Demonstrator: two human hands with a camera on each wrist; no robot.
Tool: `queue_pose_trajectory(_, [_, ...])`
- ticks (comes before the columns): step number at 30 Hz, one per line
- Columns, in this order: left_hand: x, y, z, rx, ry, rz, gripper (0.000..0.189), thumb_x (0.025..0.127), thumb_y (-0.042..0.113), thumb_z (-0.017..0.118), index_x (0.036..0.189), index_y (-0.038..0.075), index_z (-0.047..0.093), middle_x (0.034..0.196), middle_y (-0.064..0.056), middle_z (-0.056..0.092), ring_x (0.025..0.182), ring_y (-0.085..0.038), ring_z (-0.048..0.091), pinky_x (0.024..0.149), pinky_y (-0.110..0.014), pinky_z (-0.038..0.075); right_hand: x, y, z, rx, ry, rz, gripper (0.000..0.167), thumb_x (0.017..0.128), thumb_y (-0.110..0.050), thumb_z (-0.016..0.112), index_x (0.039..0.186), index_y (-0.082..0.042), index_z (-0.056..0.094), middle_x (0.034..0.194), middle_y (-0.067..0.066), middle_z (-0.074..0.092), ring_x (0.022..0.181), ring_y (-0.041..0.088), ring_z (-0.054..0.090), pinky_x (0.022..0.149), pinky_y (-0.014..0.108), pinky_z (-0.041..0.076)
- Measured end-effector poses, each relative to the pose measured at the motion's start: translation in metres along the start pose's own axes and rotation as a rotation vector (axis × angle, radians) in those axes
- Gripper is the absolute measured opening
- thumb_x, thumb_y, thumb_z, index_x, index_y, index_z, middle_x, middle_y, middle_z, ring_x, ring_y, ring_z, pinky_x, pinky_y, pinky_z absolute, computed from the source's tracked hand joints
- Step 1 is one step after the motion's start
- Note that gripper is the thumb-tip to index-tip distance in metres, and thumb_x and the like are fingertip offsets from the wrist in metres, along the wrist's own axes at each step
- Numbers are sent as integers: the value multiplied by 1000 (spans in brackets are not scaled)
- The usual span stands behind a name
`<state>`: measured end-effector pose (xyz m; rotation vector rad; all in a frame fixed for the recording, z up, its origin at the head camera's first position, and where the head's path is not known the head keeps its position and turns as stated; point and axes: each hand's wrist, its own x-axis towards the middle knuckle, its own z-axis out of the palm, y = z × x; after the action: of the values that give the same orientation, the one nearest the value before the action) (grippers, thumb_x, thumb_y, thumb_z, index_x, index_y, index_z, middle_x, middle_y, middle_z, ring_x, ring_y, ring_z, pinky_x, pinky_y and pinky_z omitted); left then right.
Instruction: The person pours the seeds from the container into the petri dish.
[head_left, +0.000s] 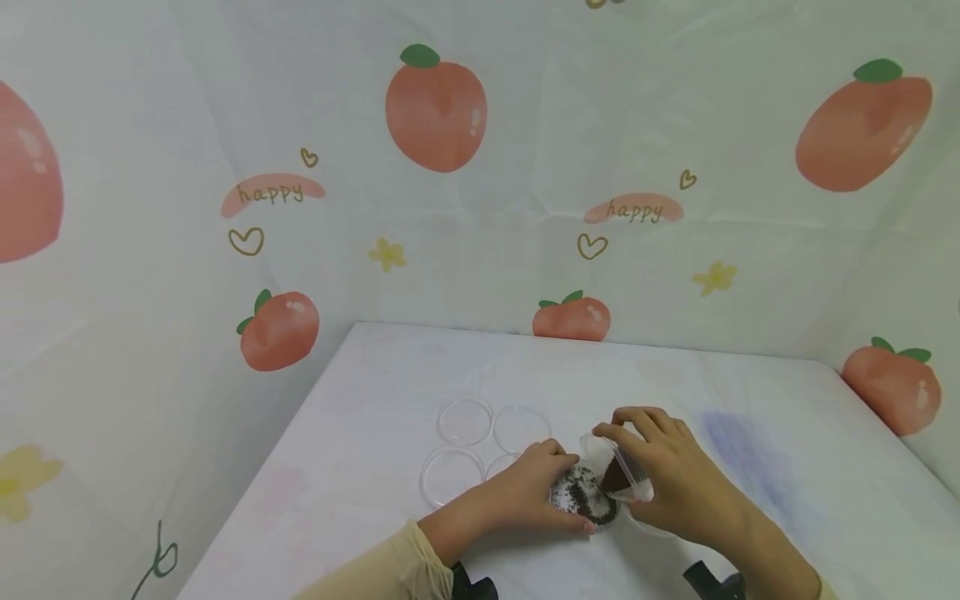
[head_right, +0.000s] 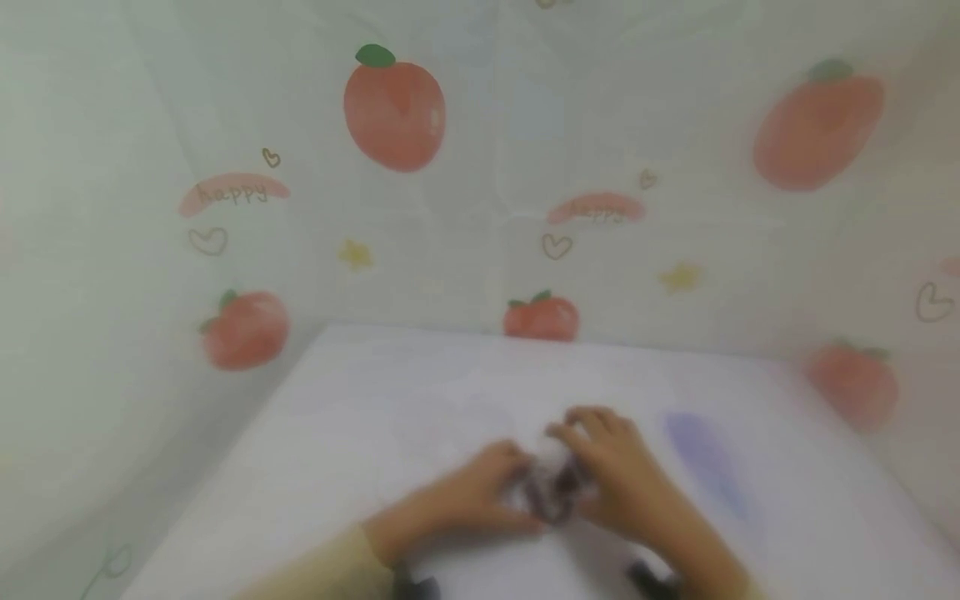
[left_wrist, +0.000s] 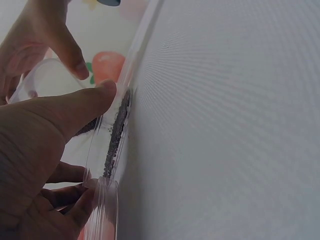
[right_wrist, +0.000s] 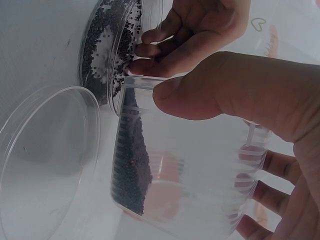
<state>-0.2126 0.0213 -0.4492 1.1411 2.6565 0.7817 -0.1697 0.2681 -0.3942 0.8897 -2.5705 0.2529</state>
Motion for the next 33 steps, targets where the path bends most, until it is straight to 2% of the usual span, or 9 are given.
queue_pose_trajectory(5, [0, 1, -1, -11, -4, -5, 92, 84, 62, 84, 154, 9, 55, 132, 1, 59, 119, -6, 52, 102, -22, 49, -2, 1, 0, 10, -6, 13, 98, 49, -16, 102, 139, -24, 64, 134, -2, 58, 129, 22, 48, 95, 56, 47])
queue_pose_trajectory(12, [1, 0, 2, -8, 2, 3, 91, 84, 62, 84, 154, 10, 56, 132, 3, 59, 119, -5, 52, 102, -21, 49, -3, 5, -5, 17, 37, 19, 95, 51, -18, 97, 138, -22, 60, 134, 1, 57, 127, 24, 52, 93, 54, 51])
queue_pose_trajectory(15, [1, 2, 1, -6, 4, 4, 91, 83, 61, 85, 153, 10, 57, 130, 3, 59, 117, -5, 52, 101, -20, 48, -3, 9, -8, 41, 52, 37, 95, 52, -19, 96, 139, -20, 59, 133, -3, 56, 125, 22, 54, 93, 49, 52])
queue_pose_trajectory(18, [0, 4, 0, -3, 6, -2, 91, 83, 60, 85, 153, 10, 57, 130, 2, 59, 117, -6, 52, 102, -20, 48, -3, 16, -12, 80, 66, 56, 96, 53, -17, 98, 140, -16, 57, 135, -5, 56, 123, 20, 56, 98, 38, 49])
queue_pose_trajectory(19, [0, 5, -1, -4, 6, -5, 91, 83, 60, 86, 153, 9, 57, 130, 2, 59, 118, -6, 52, 102, -21, 48, -3, 19, -13, 98, 66, 66, 96, 54, -17, 98, 140, -14, 57, 136, -5, 55, 123, 20, 55, 100, 32, 47])
queue_pose_trajectory(23, [1, 1, 3, 4, 16, -4, 91, 83, 62, 85, 153, 10, 57, 131, 2, 58, 119, -6, 52, 103, -21, 48, 0, 35, -10, 239, 73, 79, 97, 55, -14, 101, 140, -10, 55, 134, -5, 58, 121, 12, 54, 98, 25, 49])
queue_pose_trajectory(28, [2, -4, 7, 16, 28, -4, 91, 82, 64, 84, 152, 12, 58, 129, 4, 58, 117, -5, 52, 102, -21, 48, 2, 56, 0, 428, 77, 113, 93, 59, -10, 103, 138, -4, 53, 129, 0, 63, 118, 4, 56, 95, 26, 57])
queue_pose_trajectory(31, [2, -4, 8, 27, 32, -5, 91, 82, 65, 84, 152, 12, 58, 130, 4, 58, 118, -6, 52, 102, -21, 48, 4, 65, 4, 494, 41, 171, 90, 65, -13, 103, 138, -3, 51, 132, 7, 64, 122, 14, 60, 96, 30, 60])
queue_pose_trajectory(33, [3, -6, 10, 29, 36, -4, 91, 82, 66, 83, 152, 12, 58, 130, 4, 58, 118, -5, 52, 102, -21, 48, 5, 70, 7, 546, 6, 215, 88, 69, -15, 102, 139, -4, 50, 136, 11, 62, 125, 27, 63, 95, 36, 61])
